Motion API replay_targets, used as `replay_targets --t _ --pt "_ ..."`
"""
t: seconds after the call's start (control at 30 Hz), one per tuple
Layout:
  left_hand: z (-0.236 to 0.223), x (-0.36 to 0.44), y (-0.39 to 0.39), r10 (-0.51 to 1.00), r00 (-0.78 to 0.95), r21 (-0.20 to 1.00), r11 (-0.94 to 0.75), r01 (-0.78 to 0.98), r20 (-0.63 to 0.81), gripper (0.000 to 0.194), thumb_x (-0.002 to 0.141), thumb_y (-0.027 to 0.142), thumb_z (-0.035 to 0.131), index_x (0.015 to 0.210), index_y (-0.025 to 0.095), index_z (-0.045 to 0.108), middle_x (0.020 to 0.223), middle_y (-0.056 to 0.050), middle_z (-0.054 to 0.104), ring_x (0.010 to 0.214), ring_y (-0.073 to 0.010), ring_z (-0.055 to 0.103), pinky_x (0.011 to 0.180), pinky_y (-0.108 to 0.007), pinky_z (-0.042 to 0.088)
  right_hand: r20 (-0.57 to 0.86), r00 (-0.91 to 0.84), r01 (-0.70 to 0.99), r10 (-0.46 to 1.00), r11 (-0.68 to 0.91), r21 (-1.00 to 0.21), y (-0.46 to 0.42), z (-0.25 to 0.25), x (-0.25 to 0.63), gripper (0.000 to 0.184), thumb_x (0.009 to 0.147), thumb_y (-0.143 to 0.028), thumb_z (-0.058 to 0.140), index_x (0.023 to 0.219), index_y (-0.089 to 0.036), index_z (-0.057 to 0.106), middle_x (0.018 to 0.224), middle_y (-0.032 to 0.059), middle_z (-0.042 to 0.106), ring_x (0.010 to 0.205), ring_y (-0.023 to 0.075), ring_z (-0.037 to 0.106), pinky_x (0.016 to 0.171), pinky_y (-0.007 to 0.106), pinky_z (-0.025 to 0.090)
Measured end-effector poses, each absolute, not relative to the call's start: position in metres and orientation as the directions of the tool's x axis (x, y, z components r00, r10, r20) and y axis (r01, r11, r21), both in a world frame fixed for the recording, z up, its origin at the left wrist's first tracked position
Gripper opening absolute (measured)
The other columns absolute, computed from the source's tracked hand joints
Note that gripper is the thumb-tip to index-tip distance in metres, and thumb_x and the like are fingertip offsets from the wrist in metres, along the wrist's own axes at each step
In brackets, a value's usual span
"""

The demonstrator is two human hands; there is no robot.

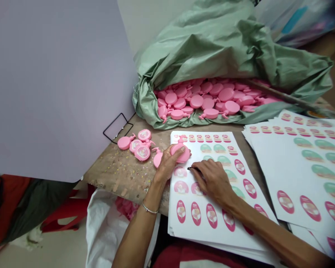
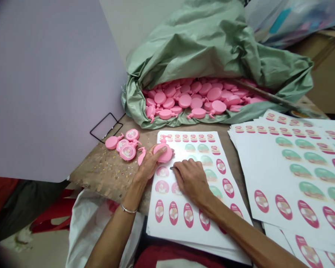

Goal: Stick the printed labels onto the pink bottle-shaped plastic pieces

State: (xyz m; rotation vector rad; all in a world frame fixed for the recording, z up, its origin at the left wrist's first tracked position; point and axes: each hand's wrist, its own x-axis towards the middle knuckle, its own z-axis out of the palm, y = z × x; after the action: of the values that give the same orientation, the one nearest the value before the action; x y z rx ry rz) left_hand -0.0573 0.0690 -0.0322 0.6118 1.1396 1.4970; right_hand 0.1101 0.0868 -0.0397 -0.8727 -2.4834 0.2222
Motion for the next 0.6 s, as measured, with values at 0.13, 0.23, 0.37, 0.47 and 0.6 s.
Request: replay_targets --t 0.13,0.23,0.37,0.47,0.6 --pt "-0.037 -0.057 0.068 0.938 -0.289 0.901 0.052 -0.432 -0.193 0.035 0.075 0.038 0.074 0.099 0.013 0.065 0.086 -0.008 0.071 0.077 -0.0173 0.069 0.081 -0.032 0.054 0.402 -0.689 0.542 0.603 0.797 -0.265 0.083 -0.04 0.11 0.022 0.095 -0.025 0.046 0.089 -0.016 0.066 0.074 0.0061 0.061 0.074 0.0196 0.048 0.069 0.033 0.03" --pt "-0.038 -0.057 0.068 0.931 -0.305 0.901 0.051 -0.43 -0.198 0.038 0.074 0.039 0.075 0.1 0.013 0.066 0.086 -0.008 0.072 0.078 -0.0183 0.069 0.083 -0.034 0.054 0.384 -0.701 0.516 0.602 0.798 -0.31 0.083 -0.041 0.112 0.022 0.095 -0.025 0.046 0.088 -0.016 0.065 0.073 0.0053 0.061 0.072 0.0189 0.048 0.069 0.033 0.031" --pt "-0.04 -0.056 0.068 0.93 -0.32 0.91 0.038 -0.413 -0.184 0.038 0.073 0.04 0.075 0.1 0.014 0.066 0.086 -0.007 0.071 0.08 -0.0194 0.069 0.083 -0.034 0.054 0.34 -0.69 0.491 0.639 0.758 -0.429 0.089 -0.042 0.11 0.015 0.092 -0.026 0.051 0.087 -0.017 0.062 0.075 0.0038 0.063 0.073 0.0182 0.051 0.071 0.033 0.032" --pt "-0.04 -0.056 0.069 0.935 -0.304 0.907 0.041 -0.418 -0.182 0.038 0.073 0.04 0.075 0.1 0.015 0.065 0.088 -0.007 0.071 0.082 -0.0196 0.069 0.082 -0.034 0.054 0.303 -0.655 0.556 0.693 0.713 -0.427 0.093 -0.041 0.103 0.015 0.084 -0.033 0.063 0.082 -0.018 0.061 0.073 0.0026 0.065 0.072 0.0194 0.053 0.071 0.034 0.032" --pt "-0.035 -0.058 0.07 0.941 -0.278 0.874 0.036 -0.485 -0.193 0.038 0.074 0.037 0.075 0.101 0.014 0.062 0.088 -0.007 0.07 0.081 -0.0199 0.07 0.081 -0.034 0.054 0.417 -0.642 0.494 0.644 0.763 -0.418 0.087 -0.03 0.098 0.017 0.081 -0.032 0.067 0.076 -0.018 0.06 0.068 0.0018 0.064 0.068 0.0184 0.054 0.072 0.036 0.034"
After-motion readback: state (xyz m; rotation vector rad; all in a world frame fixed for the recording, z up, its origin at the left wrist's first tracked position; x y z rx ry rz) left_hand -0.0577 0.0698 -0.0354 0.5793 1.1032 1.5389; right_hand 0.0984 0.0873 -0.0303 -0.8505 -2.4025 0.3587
